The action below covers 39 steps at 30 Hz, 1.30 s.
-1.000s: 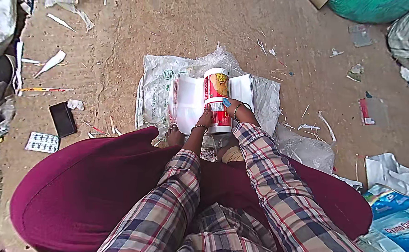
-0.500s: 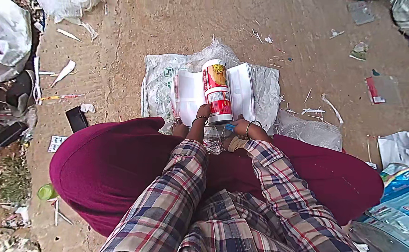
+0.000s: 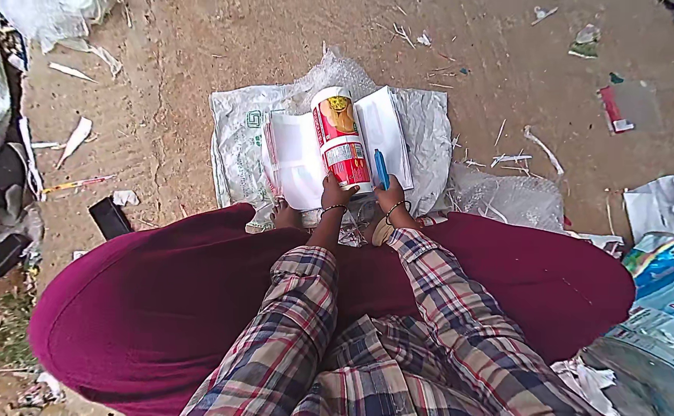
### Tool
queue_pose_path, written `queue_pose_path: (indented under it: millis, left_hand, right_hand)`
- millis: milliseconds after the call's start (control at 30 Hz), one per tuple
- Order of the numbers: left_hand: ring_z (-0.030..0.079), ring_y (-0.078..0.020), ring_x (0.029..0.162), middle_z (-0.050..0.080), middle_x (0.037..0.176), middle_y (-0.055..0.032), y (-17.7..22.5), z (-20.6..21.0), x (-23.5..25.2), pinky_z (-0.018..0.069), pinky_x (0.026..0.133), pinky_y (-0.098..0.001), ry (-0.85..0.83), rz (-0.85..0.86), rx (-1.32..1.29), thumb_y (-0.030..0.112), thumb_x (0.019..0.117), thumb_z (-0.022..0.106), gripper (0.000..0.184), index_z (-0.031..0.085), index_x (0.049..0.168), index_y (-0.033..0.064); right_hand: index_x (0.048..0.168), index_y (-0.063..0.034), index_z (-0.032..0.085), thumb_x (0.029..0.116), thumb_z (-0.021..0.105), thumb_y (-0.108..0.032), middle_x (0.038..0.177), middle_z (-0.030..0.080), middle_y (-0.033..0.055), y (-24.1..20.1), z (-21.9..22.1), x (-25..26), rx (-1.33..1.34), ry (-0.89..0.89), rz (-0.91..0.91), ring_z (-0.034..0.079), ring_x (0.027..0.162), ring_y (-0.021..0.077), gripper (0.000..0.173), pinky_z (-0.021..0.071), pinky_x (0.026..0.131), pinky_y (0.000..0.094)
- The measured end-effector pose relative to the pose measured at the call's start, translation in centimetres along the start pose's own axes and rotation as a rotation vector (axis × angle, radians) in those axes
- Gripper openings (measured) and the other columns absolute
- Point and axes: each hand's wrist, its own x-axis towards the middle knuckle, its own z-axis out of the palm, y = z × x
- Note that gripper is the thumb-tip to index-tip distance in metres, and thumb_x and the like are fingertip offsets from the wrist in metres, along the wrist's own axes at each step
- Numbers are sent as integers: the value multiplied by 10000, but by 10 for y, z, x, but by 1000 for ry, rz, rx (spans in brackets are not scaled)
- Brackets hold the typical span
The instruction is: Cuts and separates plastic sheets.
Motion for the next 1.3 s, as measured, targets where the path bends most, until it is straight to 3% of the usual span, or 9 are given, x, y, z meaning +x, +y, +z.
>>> queue_pose_path:
  millis: [133, 267, 367, 467, 633, 867, 1033, 1200, 1300]
  left_hand:
    - [559, -422, 1327, 346, 1625, -229, 2, 1, 0, 493, 1052, -594, 30, -28, 13, 399, 884, 817, 973, 278, 1623, 67]
    - [604, -334, 1294, 630, 1404, -147, -20, -12, 5, 475, 1073, -552, 115, 58, 60, 101, 1029, 512, 425, 607, 1442, 132]
    - [539, -320, 1382, 594, 1451, -175, -54, -9, 14, 392, 1168, -525, 99, 64, -133, 239, 1109, 461, 389, 597, 1434, 74]
    - [535, -349, 1371, 544, 1492, -188, -50, 6, 1, 411, 1136, -551, 221, 94, -148, 340, 1121, 380, 464, 577, 1432, 58]
    - [600, -429, 1163, 624, 1246, -237, -4, 12, -1, 496, 910, -591, 255, 264, 149, 441, 996, 620, 493, 640, 1179, -16]
    - [636, -424, 1162, 669, 1202, -233, 2, 5, 1, 494, 973, -619, 199, 212, 93, 208, 1073, 500, 304, 677, 1174, -18]
    - [632, -360, 1173, 679, 1187, -213, -30, -37, -4, 449, 1034, -593, 398, 4, -15, 269, 1089, 476, 343, 683, 1149, 3]
    - [594, -412, 1271, 657, 1318, -219, -104, -53, 12, 439, 1037, -667, 461, -422, -85, 414, 1037, 579, 430, 658, 1309, 91]
    - [448, -492, 1377, 413, 1554, -248, -103, -53, 11, 452, 1006, -657, 467, -249, 304, 251, 907, 770, 712, 429, 1519, 125]
  right_hand:
    - [1425, -8, 539, 909, 760, -188, 1358, 585, 279, 13, 22, 15, -80, 63, -36, 543, 1291, 438, 590, 421, 1075, 611]
    - [1447, -42, 519, 870, 819, -336, 1355, 604, 223, 5, 34, 11, -151, 103, -41, 536, 1301, 400, 714, 406, 1065, 596]
    - [1460, 62, 443, 834, 878, -247, 1460, 478, 324, 14, 47, 19, 70, 101, -101, 468, 1377, 428, 822, 379, 1149, 541]
    - [1448, 77, 453, 842, 864, -156, 1412, 534, 320, 18, 54, 19, 189, 110, -155, 542, 1311, 400, 768, 432, 1116, 500]
    - [1407, 35, 532, 900, 775, -53, 1368, 590, 265, 15, 54, 20, 279, 136, -115, 581, 1265, 351, 569, 458, 1084, 489]
    - [1415, -13, 553, 978, 711, -141, 1330, 633, 238, 9, 50, 15, 197, 140, -81, 612, 1240, 350, 483, 470, 1064, 521]
    - [1415, -36, 563, 979, 716, -159, 1357, 605, 239, 6, 48, 14, 157, 145, -55, 589, 1262, 359, 479, 463, 1069, 530]
    - [1372, -97, 608, 970, 712, -404, 1391, 539, 259, 16, 41, 11, -105, 184, -77, 529, 1269, 446, 516, 417, 1006, 666]
    - [1383, -134, 607, 898, 740, -513, 1371, 582, 224, 13, 37, 15, -238, 147, -66, 525, 1295, 423, 629, 423, 1012, 647]
